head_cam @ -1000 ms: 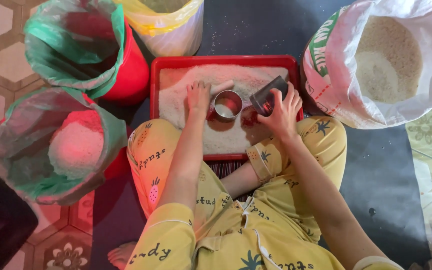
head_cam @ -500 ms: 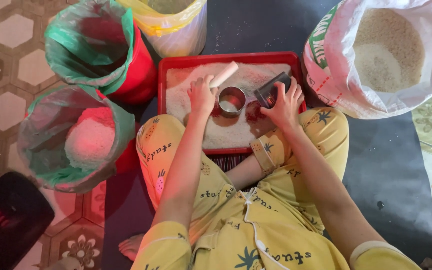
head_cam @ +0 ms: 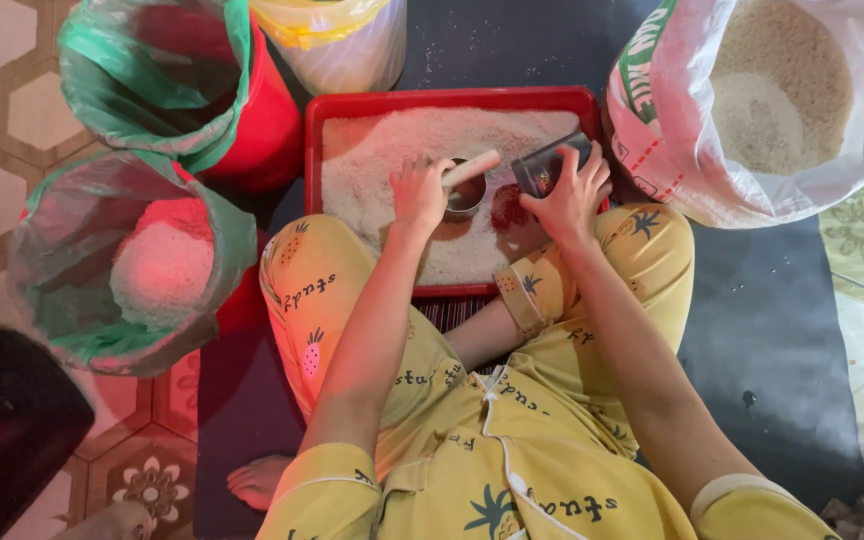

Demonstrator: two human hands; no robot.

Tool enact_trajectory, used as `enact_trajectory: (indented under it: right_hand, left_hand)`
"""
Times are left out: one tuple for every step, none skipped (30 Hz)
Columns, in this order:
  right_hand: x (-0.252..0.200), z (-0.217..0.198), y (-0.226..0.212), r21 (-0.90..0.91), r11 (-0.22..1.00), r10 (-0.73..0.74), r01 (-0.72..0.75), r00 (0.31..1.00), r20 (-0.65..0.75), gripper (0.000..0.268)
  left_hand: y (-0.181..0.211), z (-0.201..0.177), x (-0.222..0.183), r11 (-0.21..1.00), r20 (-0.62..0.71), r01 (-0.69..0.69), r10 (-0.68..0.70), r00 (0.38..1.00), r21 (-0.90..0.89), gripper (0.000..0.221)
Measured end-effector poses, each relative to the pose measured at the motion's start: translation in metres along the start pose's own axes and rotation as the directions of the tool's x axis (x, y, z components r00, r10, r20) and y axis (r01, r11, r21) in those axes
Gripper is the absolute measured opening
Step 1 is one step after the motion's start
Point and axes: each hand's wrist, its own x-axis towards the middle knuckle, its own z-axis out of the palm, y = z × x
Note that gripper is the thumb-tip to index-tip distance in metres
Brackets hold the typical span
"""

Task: Scooping grains from a tray into bags using small metal cups while sitting on the floor.

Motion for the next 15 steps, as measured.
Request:
enact_trajectory:
  right_hand:
    - [0.001, 0.008, 0.006, 0.002, 1.0, -0.001, 0.001, 1.0, 0.002, 0.095]
    - [0.003, 0.016, 0.012, -0.006, 1.0, 0.03, -0.03, 1.0, 0.008, 0.096]
    - [0.004, 0.024, 0.018, -0.014, 0.998, 0.063, -0.062, 0.998, 0.012, 0.098]
    - [0.005, 0.025, 0.018, -0.013, 0.998, 0.065, -0.064, 0.998, 0.012, 0.098]
    - [0.005, 0.027, 0.019, -0.017, 0.997, 0.076, -0.075, 0.997, 0.016, 0.098]
    - [0.005, 0.028, 0.02, -0.02, 0.996, 0.087, -0.086, 0.996, 0.02, 0.098]
    - [0.005, 0.028, 0.02, -0.02, 0.996, 0.089, -0.089, 0.996, 0.022, 0.098]
    - [0.004, 0.028, 0.019, -0.008, 0.995, 0.095, -0.095, 0.995, 0.034, 0.098]
    - [0.005, 0.027, 0.02, 0.001, 0.995, 0.099, -0.099, 0.994, 0.045, 0.098]
    - [0.005, 0.025, 0.018, -0.001, 0.995, 0.101, -0.101, 0.994, 0.045, 0.098]
    - [0.005, 0.024, 0.017, 0.007, 0.995, 0.096, -0.096, 0.995, 0.035, 0.097]
    - [0.004, 0.022, 0.016, 0.014, 0.996, 0.09, -0.091, 0.996, 0.025, 0.096]
    - [0.004, 0.023, 0.016, 0.014, 0.996, 0.087, -0.088, 0.996, 0.028, 0.096]
    - [0.003, 0.023, 0.015, 0.001, 0.996, 0.087, -0.087, 0.996, 0.028, 0.096]
    - [0.004, 0.023, 0.015, -0.01, 0.996, 0.087, -0.087, 0.996, 0.026, 0.095]
  left_hand:
    - [-0.005, 0.008, 0.002, 1.0, 0.0, 0.002, -0.002, 1.0, 0.002, 0.033]
    - [-0.011, 0.015, 0.004, 1.0, 0.085, 0.006, -0.005, 0.996, -0.011, 0.034]
    - [-0.015, 0.023, 0.006, 1.0, 0.169, 0.008, -0.004, 0.986, -0.024, 0.035]
    - [-0.016, 0.02, 0.004, 1.0, 0.17, 0.007, -0.003, 0.985, -0.022, 0.035]
    - [-0.017, 0.018, 0.002, 1.0, 0.218, 0.009, -0.006, 0.976, -0.016, 0.035]
    - [-0.017, 0.016, 0.0, 1.0, 0.266, 0.012, -0.008, 0.964, -0.01, 0.035]
    - [-0.018, 0.017, 0.001, 1.0, 0.269, 0.011, -0.008, 0.963, -0.01, 0.035]
    - [-0.018, 0.019, 0.001, 0.999, 0.299, 0.014, -0.003, 0.954, -0.035, 0.035]
    - [-0.018, 0.021, 0.003, 0.998, 0.326, 0.019, 0.003, 0.945, -0.063, 0.035]
    - [-0.013, 0.015, 0.002, 0.998, 0.328, 0.017, 0.005, 0.945, -0.065, 0.035]
    - [-0.008, 0.009, 0.001, 0.997, 0.317, 0.011, 0.014, 0.948, -0.077, 0.039]
    - [-0.004, 0.003, -0.001, 0.996, 0.306, 0.005, 0.023, 0.952, -0.089, 0.043]
    - [0.003, -0.011, -0.005, 0.996, 0.306, 0.009, 0.019, 0.952, -0.09, 0.043]
    - [0.009, -0.025, -0.009, 0.991, 0.286, 0.004, 0.034, 0.958, -0.131, 0.042]
    - [0.015, -0.04, -0.013, 0.985, 0.264, -0.004, 0.049, 0.963, -0.171, 0.04]
